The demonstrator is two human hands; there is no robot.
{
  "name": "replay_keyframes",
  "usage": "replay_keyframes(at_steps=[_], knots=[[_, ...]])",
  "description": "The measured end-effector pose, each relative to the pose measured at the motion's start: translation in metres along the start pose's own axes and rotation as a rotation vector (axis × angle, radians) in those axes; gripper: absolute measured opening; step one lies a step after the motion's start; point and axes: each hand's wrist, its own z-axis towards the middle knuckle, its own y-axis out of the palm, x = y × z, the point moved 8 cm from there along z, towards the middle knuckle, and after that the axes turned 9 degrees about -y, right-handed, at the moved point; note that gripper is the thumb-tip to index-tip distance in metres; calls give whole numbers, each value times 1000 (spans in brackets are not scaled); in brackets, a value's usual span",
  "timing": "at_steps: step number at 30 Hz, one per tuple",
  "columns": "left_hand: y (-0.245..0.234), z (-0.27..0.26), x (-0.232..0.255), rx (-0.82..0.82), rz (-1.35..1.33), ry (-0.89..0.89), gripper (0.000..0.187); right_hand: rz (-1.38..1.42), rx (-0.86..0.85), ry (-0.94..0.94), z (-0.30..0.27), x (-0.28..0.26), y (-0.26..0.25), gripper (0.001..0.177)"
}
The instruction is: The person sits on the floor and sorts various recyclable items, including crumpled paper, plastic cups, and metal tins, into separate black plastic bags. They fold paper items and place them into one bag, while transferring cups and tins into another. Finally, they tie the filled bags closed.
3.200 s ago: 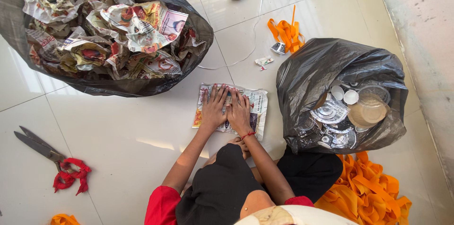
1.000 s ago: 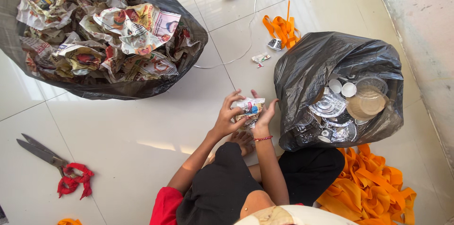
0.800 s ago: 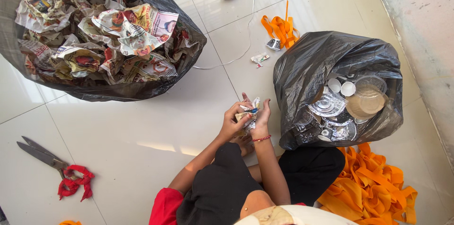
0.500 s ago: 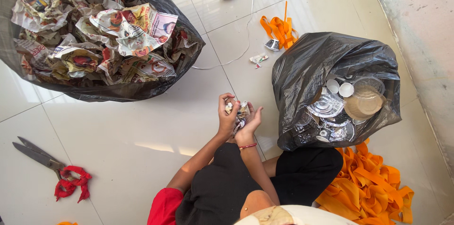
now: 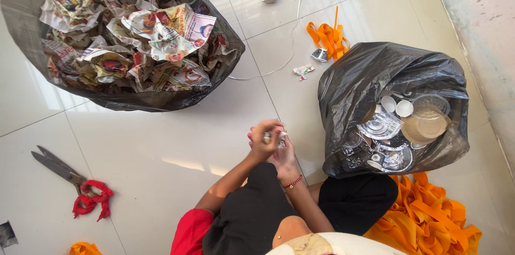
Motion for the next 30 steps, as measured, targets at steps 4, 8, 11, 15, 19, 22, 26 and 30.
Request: replay_keyframes(at_steps=[4,8,11,15,19,22,26,30], knots=[[48,0,16,-366,214,132,20,453,-108,-14,6,-16,14,70],[60,3,40,-523,283,186,31,406,-43,-194,30,-51,-37,65],[47,6,48,-453,190,73,35,360,-44,-167,45,-49,-73,64],[47,3,51,-380,131,85,42,312,66,-273,50,-58,-96,83],[28,-9,53,-87,17,308,44,439,-161,-134,41,-50,-42,86],[22,-24,55,87,195,491,44,516,-245,-179,35,-57,-11,83],[7,-36,79,249,603,753,39,538,-392,-219,31,-71,11,77],[21,-18,91,-235,509,577,59,529,-582,-133,24,-79,22,70]])
